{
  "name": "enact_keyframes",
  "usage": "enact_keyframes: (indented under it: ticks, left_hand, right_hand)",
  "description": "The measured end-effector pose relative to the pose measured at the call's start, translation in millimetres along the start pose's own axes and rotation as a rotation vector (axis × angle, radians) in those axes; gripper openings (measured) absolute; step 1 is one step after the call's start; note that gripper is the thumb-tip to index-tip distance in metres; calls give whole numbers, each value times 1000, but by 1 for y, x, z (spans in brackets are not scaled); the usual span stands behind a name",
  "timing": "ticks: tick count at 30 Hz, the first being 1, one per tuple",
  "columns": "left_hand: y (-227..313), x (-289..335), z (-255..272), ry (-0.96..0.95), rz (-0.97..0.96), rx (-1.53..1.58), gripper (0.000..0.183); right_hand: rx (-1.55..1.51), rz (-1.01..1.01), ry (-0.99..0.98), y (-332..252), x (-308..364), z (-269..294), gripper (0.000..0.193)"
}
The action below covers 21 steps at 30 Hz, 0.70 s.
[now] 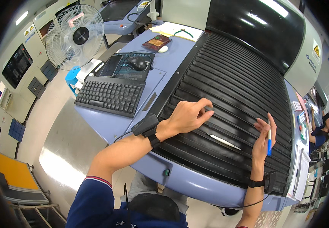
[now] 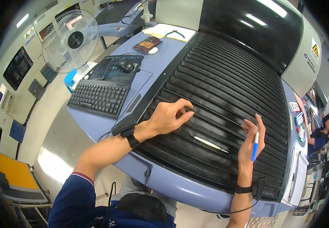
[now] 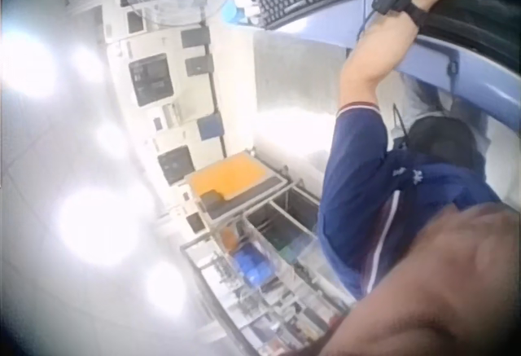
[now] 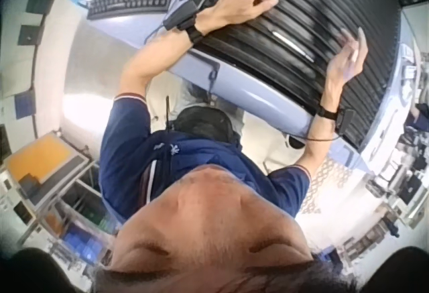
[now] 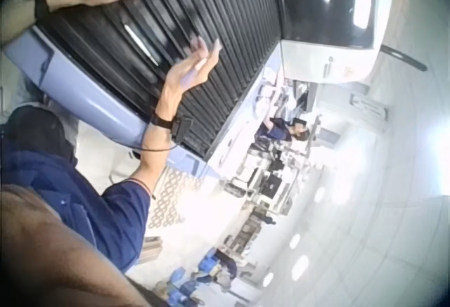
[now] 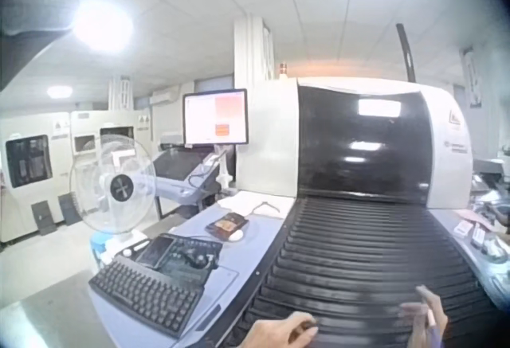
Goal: Inspecting and marking circular copper-plated patterns on a metal sheet in a fabrication facility.
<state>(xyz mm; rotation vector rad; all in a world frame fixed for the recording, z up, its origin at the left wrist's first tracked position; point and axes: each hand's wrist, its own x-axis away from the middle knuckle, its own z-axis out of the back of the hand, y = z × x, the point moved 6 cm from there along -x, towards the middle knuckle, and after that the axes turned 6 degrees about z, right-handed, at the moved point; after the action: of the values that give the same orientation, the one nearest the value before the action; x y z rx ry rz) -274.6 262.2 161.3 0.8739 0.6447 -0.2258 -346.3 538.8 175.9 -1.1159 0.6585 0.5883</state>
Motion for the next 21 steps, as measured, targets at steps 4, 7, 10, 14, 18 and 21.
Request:
enact_keyframes:
  ticks: [4, 7, 10, 14, 18, 21]
  left_hand:
    - [-6, -2, -7, 54, 42, 50, 13]
    - [-4, 3, -15, 106, 48, -1, 14]
    - [-3, 7, 6, 123, 73, -101, 15]
    - [-8, 1, -7, 55, 95, -6, 11]
    - [-12, -5, 1, 55, 76, 12, 10]
    - [-14, -5, 9, 88, 93, -12, 10]
  right_hand:
    - [-99, -106, -15, 11, 7, 6, 35]
    - [25, -137, 0, 4, 13, 5, 24]
    - [1, -217, -113, -19, 8, -18, 28]
    - [-61, -34, -49, -1, 9, -4, 27]
    - [-98, 34, -23, -7, 5, -5, 26]
    - [-75, 8, -65, -7, 2, -6, 29]
